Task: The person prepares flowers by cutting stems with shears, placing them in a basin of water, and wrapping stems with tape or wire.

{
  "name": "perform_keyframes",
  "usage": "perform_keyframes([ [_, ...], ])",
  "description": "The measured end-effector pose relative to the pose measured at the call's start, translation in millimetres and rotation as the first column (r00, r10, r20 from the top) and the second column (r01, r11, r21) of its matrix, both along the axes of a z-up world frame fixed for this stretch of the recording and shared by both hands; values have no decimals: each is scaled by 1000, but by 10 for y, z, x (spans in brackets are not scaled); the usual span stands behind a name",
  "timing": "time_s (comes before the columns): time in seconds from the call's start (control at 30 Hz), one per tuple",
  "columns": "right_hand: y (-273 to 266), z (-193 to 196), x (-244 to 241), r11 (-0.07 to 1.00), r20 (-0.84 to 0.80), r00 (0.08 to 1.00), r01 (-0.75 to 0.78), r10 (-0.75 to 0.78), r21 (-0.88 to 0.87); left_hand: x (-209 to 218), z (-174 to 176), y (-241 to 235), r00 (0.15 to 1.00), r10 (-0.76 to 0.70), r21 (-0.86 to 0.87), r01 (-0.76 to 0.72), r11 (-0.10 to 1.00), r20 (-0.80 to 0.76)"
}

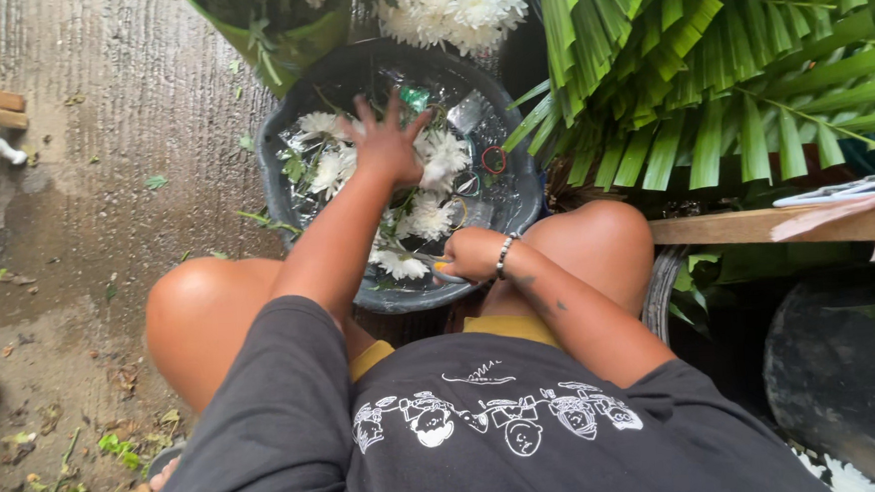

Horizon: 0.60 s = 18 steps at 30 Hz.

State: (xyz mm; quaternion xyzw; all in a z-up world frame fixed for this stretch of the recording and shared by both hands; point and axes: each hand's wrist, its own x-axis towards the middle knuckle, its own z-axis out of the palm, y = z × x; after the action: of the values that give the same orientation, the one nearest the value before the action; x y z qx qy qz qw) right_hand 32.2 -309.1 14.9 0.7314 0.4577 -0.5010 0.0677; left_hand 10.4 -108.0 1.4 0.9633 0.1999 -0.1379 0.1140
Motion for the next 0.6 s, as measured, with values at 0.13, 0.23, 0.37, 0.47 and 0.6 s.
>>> perform_keyframes([
  [0.13, -35, -413, 128, 993, 117, 986, -116, 117, -14, -193, 250, -100, 963, 198, -136, -225, 965, -185],
  [0.23, 10, -422, 113, 980, 141, 970, -194, 197, -36, -223, -58, -117, 948, 229, -140, -263, 955, -221],
  [0.37, 80, -200, 73, 960, 53, 959, -275, 277, -46, -215, -658, -209, 948, 241, -127, -270, 954, -206],
  [0.47, 33, -209, 84, 966, 17, 966, -259, 259, -26, -227, -698, -220, 951, 193, -100, -222, 970, -242],
  [0.6, 66, -63, 118, 969, -13, 970, -244, 244, -39, -142, -1627, -132, 936, 112, -263, -206, 943, -334],
])
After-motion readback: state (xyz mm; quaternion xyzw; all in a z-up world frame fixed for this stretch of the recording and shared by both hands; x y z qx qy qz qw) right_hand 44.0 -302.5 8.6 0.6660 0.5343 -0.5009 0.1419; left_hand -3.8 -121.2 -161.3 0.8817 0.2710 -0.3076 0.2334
